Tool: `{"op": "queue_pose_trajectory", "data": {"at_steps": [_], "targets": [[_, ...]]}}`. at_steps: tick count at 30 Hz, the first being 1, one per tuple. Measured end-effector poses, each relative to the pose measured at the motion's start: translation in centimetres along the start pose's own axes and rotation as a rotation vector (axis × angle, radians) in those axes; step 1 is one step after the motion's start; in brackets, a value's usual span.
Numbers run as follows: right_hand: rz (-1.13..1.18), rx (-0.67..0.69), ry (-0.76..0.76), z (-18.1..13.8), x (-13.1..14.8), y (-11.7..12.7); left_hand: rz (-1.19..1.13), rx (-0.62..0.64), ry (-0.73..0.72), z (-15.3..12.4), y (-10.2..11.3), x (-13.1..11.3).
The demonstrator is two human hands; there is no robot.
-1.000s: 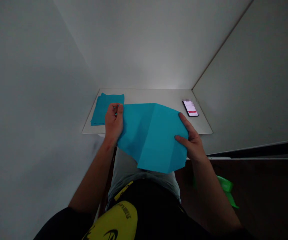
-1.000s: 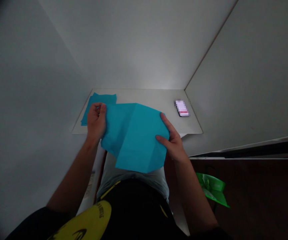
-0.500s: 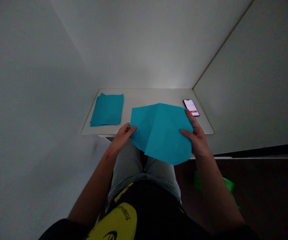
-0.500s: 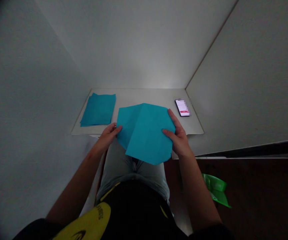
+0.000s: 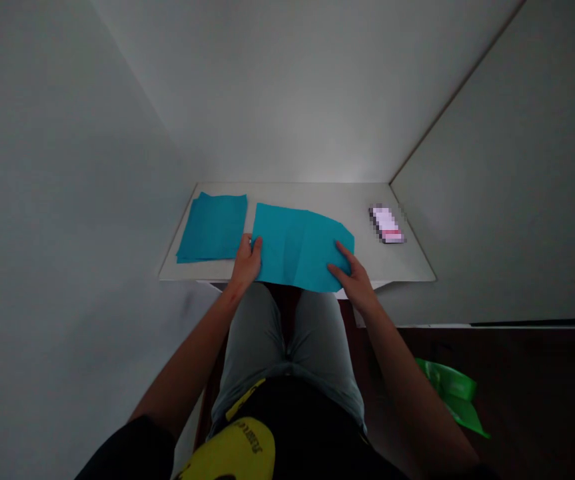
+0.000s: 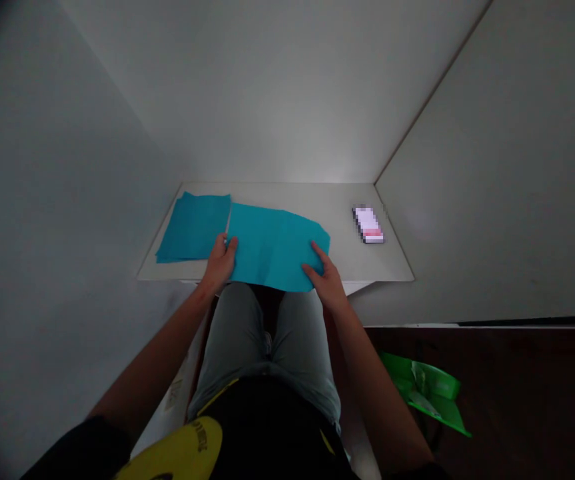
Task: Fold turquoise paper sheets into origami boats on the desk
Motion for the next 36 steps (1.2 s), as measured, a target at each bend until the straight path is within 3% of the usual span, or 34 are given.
{"op": "queue_pose_trajectory", "data": {"at_steps": [5, 11, 14, 16, 19, 21, 25, 28, 30, 33, 36], "targets": [[-0.203, -0.017, 0.015, 5.0, -2.7, 1.6, 0.234, 0.047, 0.018, 3.1, -1.1, 1.7], [-0.488, 0.035, 0.222, 8.8, -3.1, 0.9, 0.625, 0.088, 0.009, 4.4, -1.9, 1.6], [-0.553, 0.076, 0.287, 9.9, -3.6, 0.0, 0.764, -0.002, -0.147, 3.9, -2.8, 0.6], [-0.585, 0.103, 0.317, 10.4, -4.0, -0.6, 0.776, 0.001, -0.299, 3.0, -4.4, -0.1], [-0.646, 0.142, 0.32, 10.7, -4.6, -0.9, 0.731, 0.205, -0.468, 1.3, -8.1, -0.5], [-0.726, 0.125, 0.275, 10.6, -4.6, -0.6, 0.741, 0.331, -0.505, 0.4, -10.2, -0.2], [-0.97, -0.047, 0.226, 9.7, -3.0, 0.0, 0.814, 0.411, -0.518, -0.4, -11.9, 1.0], [-0.999, -0.051, 0.349, 9.0, -1.5, -2.6, 0.83, 0.407, -0.552, -0.7, -12.1, 1.5], [-0.944, 0.083, 0.426, 8.7, -1.2, -5.8, 0.828, 0.411, -0.559, -0.8, -12.2, 1.6], [-0.91, 0.192, 0.384, 8.9, -2.0, -9.5, 0.809, 0.422, -0.552, -0.9, -12.3, 1.8], [-0.91, 0.212, 0.345, 9.5, -3.1, -10.3, 0.778, 0.42, -0.54, -1.0, -12.2, 1.8]]}}
Point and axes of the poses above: each hand's wrist, its own z-axis towards the middle knuckle, its own y-axis out of the back of the hand, x = y × z, the point moved 4 cm from there along z, towards the middle knuckle, and after that the axes turned 5 degrees about -x, right-handed, at the moved point
